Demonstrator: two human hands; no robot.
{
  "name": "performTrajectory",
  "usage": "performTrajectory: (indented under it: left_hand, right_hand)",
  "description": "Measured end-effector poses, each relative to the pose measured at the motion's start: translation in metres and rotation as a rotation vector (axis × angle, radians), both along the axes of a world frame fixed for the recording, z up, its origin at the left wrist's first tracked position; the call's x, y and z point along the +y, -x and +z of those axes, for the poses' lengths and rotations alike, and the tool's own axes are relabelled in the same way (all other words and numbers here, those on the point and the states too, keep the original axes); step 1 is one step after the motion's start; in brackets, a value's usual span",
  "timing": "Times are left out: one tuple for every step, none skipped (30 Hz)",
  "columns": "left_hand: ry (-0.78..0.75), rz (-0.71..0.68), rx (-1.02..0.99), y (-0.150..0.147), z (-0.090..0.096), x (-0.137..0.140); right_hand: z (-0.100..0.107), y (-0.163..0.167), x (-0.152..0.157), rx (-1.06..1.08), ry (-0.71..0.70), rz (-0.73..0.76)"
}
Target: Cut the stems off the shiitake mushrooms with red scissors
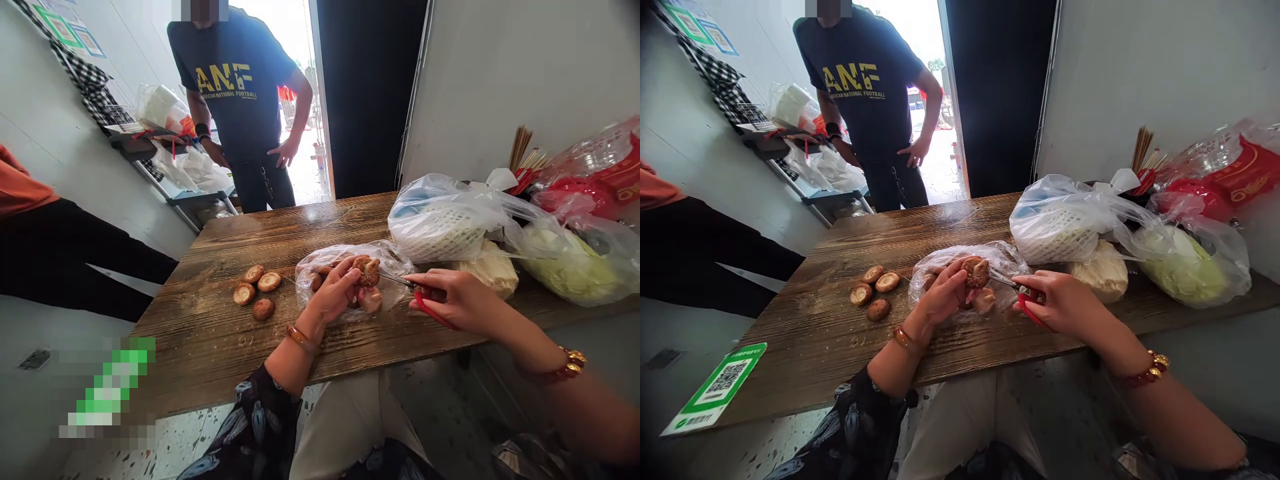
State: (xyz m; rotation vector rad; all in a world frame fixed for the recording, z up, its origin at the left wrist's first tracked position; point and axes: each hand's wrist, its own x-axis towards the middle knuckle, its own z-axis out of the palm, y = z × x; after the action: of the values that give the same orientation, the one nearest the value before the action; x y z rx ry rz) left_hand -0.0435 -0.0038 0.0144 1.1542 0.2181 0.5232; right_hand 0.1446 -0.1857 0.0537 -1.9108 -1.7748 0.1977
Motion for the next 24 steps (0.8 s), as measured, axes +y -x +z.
performTrajectory:
  left_hand:
    - [-0.006, -0.012, 0.000, 0.000, 0.000, -0.001]
    - [-0.013, -0.022, -0.003, 0.000, 0.001, -0.001]
    - [-0.022, -0.029, -0.006, 0.000, 0.001, -0.001]
    - [-0.033, -0.031, -0.009, 0.000, 0.000, -0.001]
    - [-0.045, -0.032, -0.009, 0.000, 0.000, -0.001]
    - [-0.056, -0.032, -0.010, 0.000, -0.001, 0.000]
    - [-0.066, -0.031, -0.008, 0.000, -0.002, 0.000]
    - [-0.071, -0.033, -0.004, 0.001, -0.003, 0.001]
    - [-0.073, -0.037, -0.002, 0.001, -0.004, 0.002]
    - [-0.072, -0.043, 0.000, 0.002, -0.004, 0.003]
    - [-0.069, -0.050, 0.000, 0.003, -0.004, 0.004]
    - [-0.066, -0.055, 0.000, 0.003, -0.005, 0.004]
    - [-0.062, -0.055, 0.000, 0.003, -0.005, 0.004]
    - [-0.058, -0.048, -0.001, 0.002, -0.005, 0.004]
    - [-0.053, -0.038, -0.001, 0.002, -0.004, 0.003]
    - [-0.045, -0.026, 0.001, 0.000, -0.004, 0.003]
    - [-0.036, -0.013, 0.004, -0.001, -0.004, 0.002]
    - [-0.026, -0.002, 0.009, -0.002, -0.004, 0.002]
    - [-0.016, 0.009, 0.015, -0.003, -0.005, 0.001]
    - [-0.007, 0.021, 0.023, -0.004, -0.005, 0.001]
    - [-0.001, 0.036, 0.029, -0.005, -0.005, 0.001]
    - [0.004, 0.052, 0.032, -0.005, -0.005, 0.001]
    - [0.006, 0.065, 0.033, -0.005, -0.004, 0.001]
    - [0.009, 0.074, 0.034, -0.006, -0.004, 0.000]
  right_hand:
    - [-0.002, 0.000, 0.001, 0.060, -0.003, 0.007]
    - [-0.004, 0.001, 0.002, 0.102, -0.007, 0.010]
    - [-0.005, 0.002, 0.004, 0.135, -0.008, 0.011]
    - [-0.006, 0.003, 0.006, 0.165, -0.006, 0.011]
    - [-0.007, 0.005, 0.008, 0.196, 0.002, 0.012]
    - [-0.008, 0.006, 0.010, 0.231, 0.012, 0.014]
    - [-0.009, 0.007, 0.012, 0.270, 0.026, 0.018]
    - [-0.011, 0.008, 0.014, 0.309, 0.039, 0.022]
    - [-0.013, 0.009, 0.016, 0.346, 0.051, 0.028]
    - [-0.015, 0.010, 0.017, 0.375, 0.056, 0.035]
    - [-0.017, 0.010, 0.018, 0.391, 0.053, 0.042]
    - [-0.019, 0.012, 0.018, 0.386, 0.037, 0.045]
    - [-0.021, 0.013, 0.018, 0.354, 0.010, 0.045]
    - [-0.023, 0.015, 0.018, 0.292, -0.026, 0.037]
    - [-0.024, 0.017, 0.017, 0.199, -0.065, 0.021]
    - [-0.025, 0.019, 0.016, 0.084, -0.103, -0.003]
    - [-0.025, 0.021, 0.015, -0.042, -0.137, -0.030]
    - [-0.025, 0.023, 0.014, -0.166, -0.167, -0.052]
    - [-0.025, 0.025, 0.014, -0.277, -0.192, -0.069]
    - [-0.025, 0.026, 0.014, -0.366, -0.217, -0.078]
    - [-0.026, 0.027, 0.014, -0.431, -0.240, -0.082]
    - [-0.027, 0.028, 0.014, -0.475, -0.259, -0.087]
    - [-0.028, 0.029, 0.014, -0.501, -0.276, -0.092]
    - [-0.030, 0.029, 0.015, -0.511, -0.290, -0.099]
